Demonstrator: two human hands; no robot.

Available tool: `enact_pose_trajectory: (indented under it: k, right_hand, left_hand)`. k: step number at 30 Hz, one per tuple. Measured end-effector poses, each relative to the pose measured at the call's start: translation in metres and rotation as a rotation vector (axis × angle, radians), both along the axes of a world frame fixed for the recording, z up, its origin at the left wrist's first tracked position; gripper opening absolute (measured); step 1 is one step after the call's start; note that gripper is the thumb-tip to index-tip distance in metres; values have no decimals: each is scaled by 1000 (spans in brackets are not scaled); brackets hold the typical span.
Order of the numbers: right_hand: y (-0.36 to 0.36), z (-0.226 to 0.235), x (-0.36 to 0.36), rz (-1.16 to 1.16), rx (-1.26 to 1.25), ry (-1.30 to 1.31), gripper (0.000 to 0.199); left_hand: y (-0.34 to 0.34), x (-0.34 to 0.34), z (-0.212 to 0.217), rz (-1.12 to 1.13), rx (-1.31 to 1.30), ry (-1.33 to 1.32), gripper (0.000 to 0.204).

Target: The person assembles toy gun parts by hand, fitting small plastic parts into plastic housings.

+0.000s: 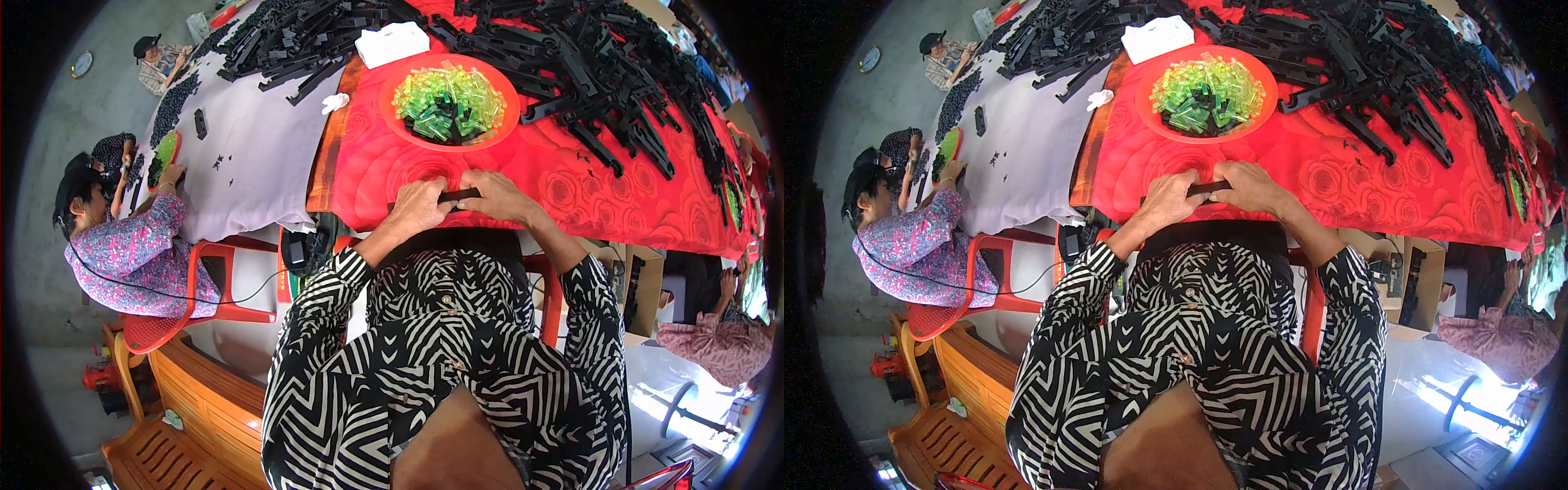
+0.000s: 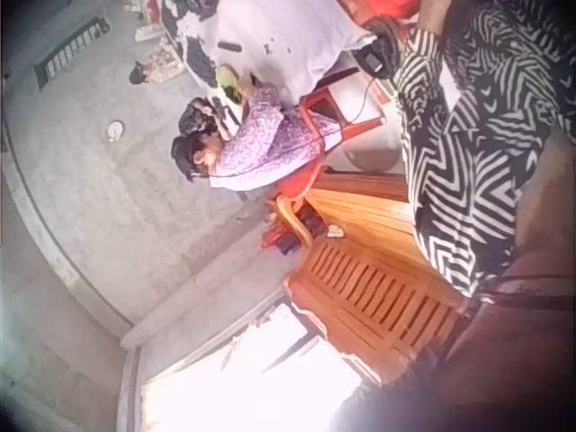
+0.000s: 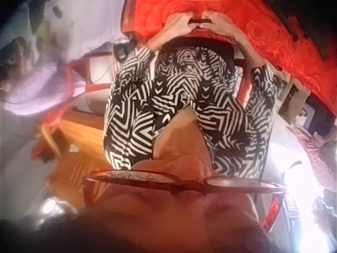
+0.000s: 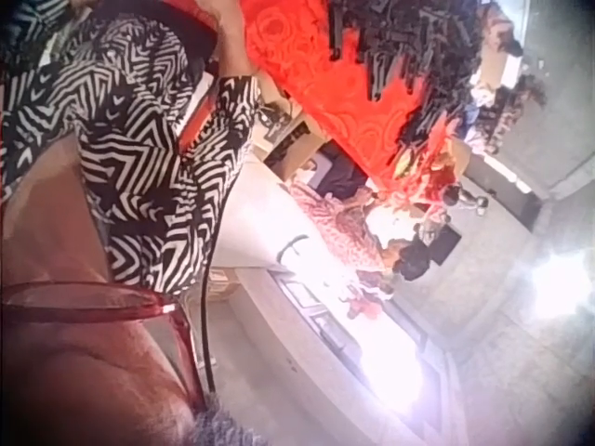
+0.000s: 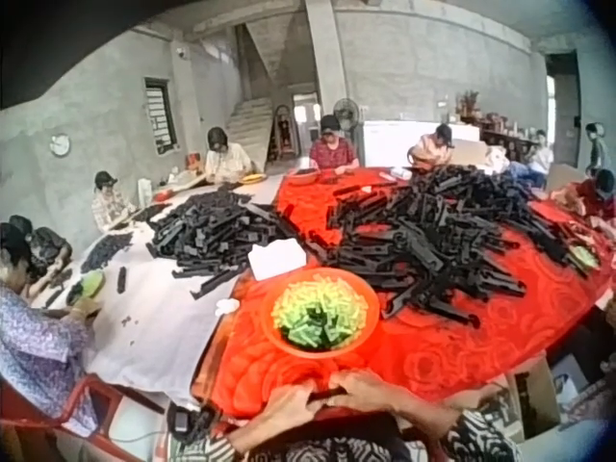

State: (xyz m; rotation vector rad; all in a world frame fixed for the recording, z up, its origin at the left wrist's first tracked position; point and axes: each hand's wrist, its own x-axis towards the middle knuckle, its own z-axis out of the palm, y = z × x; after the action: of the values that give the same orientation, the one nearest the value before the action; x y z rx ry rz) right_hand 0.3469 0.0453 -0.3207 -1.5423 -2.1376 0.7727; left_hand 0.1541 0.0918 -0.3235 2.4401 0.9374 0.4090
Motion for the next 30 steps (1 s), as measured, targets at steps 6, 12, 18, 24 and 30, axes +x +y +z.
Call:
enact_pose_trajectory:
  k: [6,12,18,24,30]
  right_hand:
    - [-2,-2,-10,-51,65,-34,33]
    - [1,-5,-13,-50,94,-25,29]
    - [12,0,-8,110,65,92,25]
    - [17,5,-22,84,122,42,21]
    - [19,14,-27,34,-2,56,21]
  left_hand:
    - [6,-10,1,-57,-24,-26,25]
    - [16,-19,4,-176,-56,7,19]
    - [18,-22,12,-198,-96,6,19]
    - [24,-35,14,-183,-114,-13,18]
    - [23,-36,18,-130,-102,-4,19]
